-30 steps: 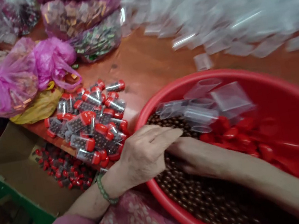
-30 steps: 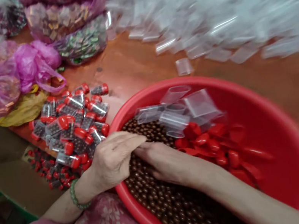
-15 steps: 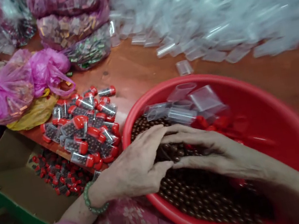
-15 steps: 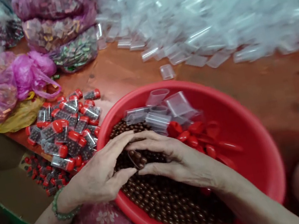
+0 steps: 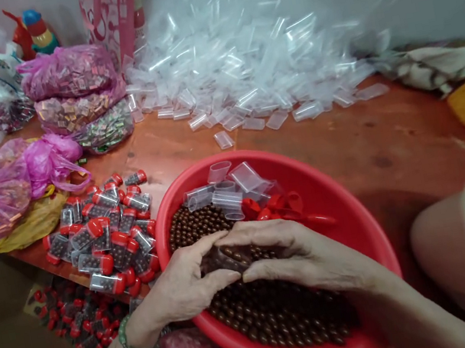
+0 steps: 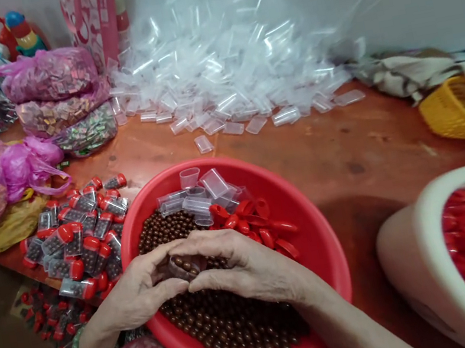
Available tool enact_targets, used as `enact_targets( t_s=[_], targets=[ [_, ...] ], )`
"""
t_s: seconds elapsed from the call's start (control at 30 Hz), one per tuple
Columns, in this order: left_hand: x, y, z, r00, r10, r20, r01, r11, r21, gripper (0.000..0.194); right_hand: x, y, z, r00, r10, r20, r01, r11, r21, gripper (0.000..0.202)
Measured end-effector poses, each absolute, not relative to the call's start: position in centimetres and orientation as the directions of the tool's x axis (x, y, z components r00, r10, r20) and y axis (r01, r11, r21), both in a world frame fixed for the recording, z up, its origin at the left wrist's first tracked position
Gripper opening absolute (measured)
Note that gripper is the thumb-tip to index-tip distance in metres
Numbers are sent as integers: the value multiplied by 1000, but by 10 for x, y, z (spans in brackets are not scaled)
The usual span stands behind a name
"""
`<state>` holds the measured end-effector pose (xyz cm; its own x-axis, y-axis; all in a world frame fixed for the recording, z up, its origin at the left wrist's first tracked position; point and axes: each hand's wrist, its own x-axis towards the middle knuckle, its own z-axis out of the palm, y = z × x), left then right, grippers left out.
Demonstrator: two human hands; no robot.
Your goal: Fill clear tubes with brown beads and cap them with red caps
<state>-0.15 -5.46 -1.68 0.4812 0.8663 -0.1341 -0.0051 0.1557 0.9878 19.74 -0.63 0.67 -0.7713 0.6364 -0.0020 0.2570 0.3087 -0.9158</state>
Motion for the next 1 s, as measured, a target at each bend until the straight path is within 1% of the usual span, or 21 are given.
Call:
enact_targets(
  t_s=[0.07, 0.13, 0.2, 0.3, 0.4, 0.53, 0.67, 0.73, 0.77, 0.8, 0.87, 0.9, 0.93, 0.97, 1.0],
  targets=[
    [-1, -53, -16, 488, 865, -112, -53, 158, 986, 49, 198, -8, 10, -742, 670, 14, 274, 323, -906, 35],
    [-1, -53, -15, 477, 870, -123, -45, 164, 985, 44, 198, -9, 11, -724, 688, 42, 286, 355, -890, 32],
    [-1, -52, -15, 471, 871, -140, -18, 169, 986, 42, 197, -9, 12, -725, 683, 83, 272, 396, -877, 28],
    [-2, -52, -15, 467, 876, -116, -37, 151, 988, 44, 196, -8, 14, -746, 654, 123, 233, 430, -872, 19],
    [-2, -51, -14, 476, 873, -110, -24, 138, 990, 44, 195, -5, 15, -755, 652, 75, 260, 402, -878, 13],
    [-3, -48, -12, 485, 864, -133, 12, 145, 989, 38, 193, -5, 14, -754, 657, 14, 285, 347, -893, 21],
    [-3, -47, -11, 440, 880, -177, 29, 183, 983, 34, 194, -15, 8, -671, 741, -30, 320, 252, -913, 27],
    [-4, -47, -11, 385, 901, -198, 13, 209, 978, 27, 197, -26, 7, -618, 784, -68, 365, 209, -907, 18],
    [-5, -47, -12, 358, 912, -199, -14, 218, 976, 23, 200, -32, 7, -609, 787, -97, 399, 199, -895, 13],
    [-6, -48, -12, 341, 921, -190, -53, 221, 974, 18, 204, -38, 7, -616, 778, -125, 440, 208, -874, 16],
    [-8, -49, -12, 355, 925, -134, -156, 199, 967, 13, 211, -48, 7, -650, 740, -175, 531, 277, -801, 29],
    [-9, -50, -12, 383, 919, -97, -209, 189, 960, 12, 215, -52, 7, -663, 723, -193, 572, 323, -754, 27],
    [-9, -50, -12, 417, 906, -67, -244, 182, 952, 12, 219, -53, 5, -663, 720, -206, 614, 365, -700, 20],
    [-9, -51, -11, 445, 894, -46, -242, 170, 955, 13, 223, -51, 3, -644, 736, -211, 659, 394, -640, 12],
    [-8, -53, -9, 464, 885, -39, -193, 144, 971, 13, 227, -48, 1, -609, 766, -203, 709, 412, -572, 6]
  ],
)
